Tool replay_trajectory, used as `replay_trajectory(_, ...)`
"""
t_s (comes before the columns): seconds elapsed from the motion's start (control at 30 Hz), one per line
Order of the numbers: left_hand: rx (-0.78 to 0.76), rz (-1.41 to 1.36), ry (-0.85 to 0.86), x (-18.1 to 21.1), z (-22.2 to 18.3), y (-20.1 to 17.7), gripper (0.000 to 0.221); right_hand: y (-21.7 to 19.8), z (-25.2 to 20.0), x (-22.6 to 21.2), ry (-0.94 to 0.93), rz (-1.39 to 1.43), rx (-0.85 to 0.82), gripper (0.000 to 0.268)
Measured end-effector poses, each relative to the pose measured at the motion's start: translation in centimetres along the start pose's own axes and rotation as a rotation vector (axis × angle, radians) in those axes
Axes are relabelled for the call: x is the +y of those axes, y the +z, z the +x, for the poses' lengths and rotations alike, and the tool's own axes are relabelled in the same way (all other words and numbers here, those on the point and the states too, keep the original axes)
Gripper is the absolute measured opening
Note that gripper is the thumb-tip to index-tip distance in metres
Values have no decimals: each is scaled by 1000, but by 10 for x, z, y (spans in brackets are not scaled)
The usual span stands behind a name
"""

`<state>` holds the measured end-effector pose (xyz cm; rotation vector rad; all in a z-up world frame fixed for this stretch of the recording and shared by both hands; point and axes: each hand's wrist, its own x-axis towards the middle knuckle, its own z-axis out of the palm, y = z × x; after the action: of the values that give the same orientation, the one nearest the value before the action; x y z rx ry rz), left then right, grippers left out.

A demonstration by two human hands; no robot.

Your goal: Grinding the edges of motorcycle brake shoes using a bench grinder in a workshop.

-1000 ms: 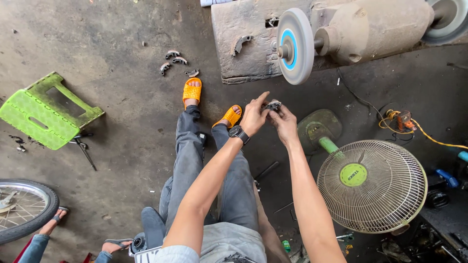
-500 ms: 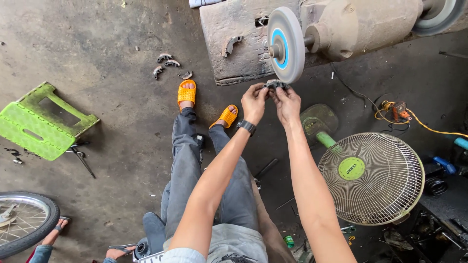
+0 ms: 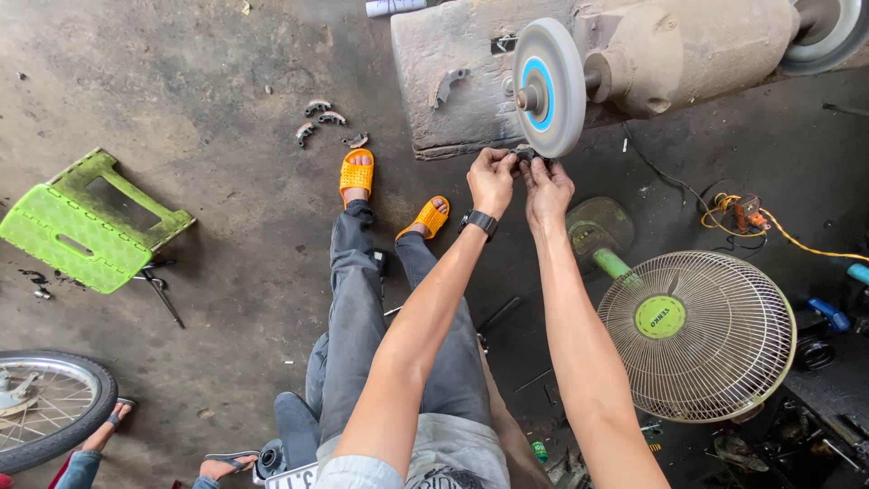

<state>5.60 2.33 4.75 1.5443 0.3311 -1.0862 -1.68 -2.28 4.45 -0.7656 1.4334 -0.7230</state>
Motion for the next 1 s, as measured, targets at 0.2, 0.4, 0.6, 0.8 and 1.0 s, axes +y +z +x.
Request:
replay_trajectory(0.2, -29, -40, -13, -2, -2, 8, 10, -8, 3, -7, -41, -36, 24, 10)
replay_trajectory(0.4, -43, -78, -3, -2, -4, 12, 8, -10, 2, -10, -67, -14, 17, 10)
replay_trajectory(0.6, -53, -60, -3, -4, -1, 13, 8, -14, 4, -5, -66, 6, 35, 10)
replay_trajectory(0.8, -62, -96, -24, -9, 0, 18, 9, -14, 2, -8, -88, 26, 38, 11)
replay_trajectory(1.0, -80, -130, -45, -14, 0, 24, 9, -26, 10, -4, -111, 2, 45, 11)
